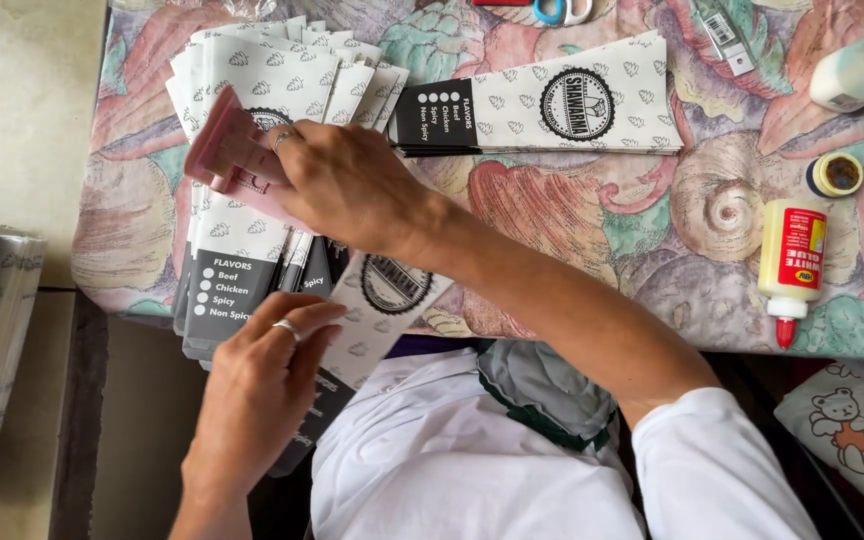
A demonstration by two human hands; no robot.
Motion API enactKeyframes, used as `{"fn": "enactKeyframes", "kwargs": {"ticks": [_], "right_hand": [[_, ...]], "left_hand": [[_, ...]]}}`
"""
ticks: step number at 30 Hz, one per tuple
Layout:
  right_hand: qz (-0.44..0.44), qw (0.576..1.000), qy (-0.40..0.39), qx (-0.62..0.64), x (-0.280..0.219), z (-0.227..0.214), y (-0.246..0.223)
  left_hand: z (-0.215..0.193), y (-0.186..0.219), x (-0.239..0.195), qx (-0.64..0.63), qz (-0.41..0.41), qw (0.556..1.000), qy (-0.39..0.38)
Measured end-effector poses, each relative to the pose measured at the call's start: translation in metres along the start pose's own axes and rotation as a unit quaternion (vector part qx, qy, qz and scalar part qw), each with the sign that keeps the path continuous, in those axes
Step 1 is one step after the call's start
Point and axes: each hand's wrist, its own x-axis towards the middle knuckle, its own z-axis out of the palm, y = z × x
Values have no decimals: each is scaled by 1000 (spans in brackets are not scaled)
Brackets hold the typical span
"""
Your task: The person applies glue to the edges of printed shawarma packaging sleeves and presses the layers together to seal them by hand.
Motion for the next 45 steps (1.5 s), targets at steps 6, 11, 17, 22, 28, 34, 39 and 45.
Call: {"fn": "enactKeyframes", "kwargs": {"ticks": [6,11,17,22,28,34,39,45], "right_hand": [[-56,974,218,30,9,-78,-14],[-35,974,224,11,1,-69,-13],[-20,996,82,13,-17,-1,-3],[-42,997,67,6,-35,-74,20],[215,936,-173,-217,-125,-131,74],[89,948,-15,-305,-208,-134,47],[98,957,-5,-273,-241,-133,-6],[220,932,107,-267,-279,-184,4]], "left_hand": [[-37,-15,10,87,-28,992,88],[-44,-50,31,133,-94,978,126],[-32,-68,39,190,-171,963,87],[-28,-73,30,202,-150,962,103],[-18,-66,23,239,-16,938,248],[13,-9,39,176,138,926,304],[68,20,56,15,227,969,92],[120,8,73,48,237,969,-56]]}}
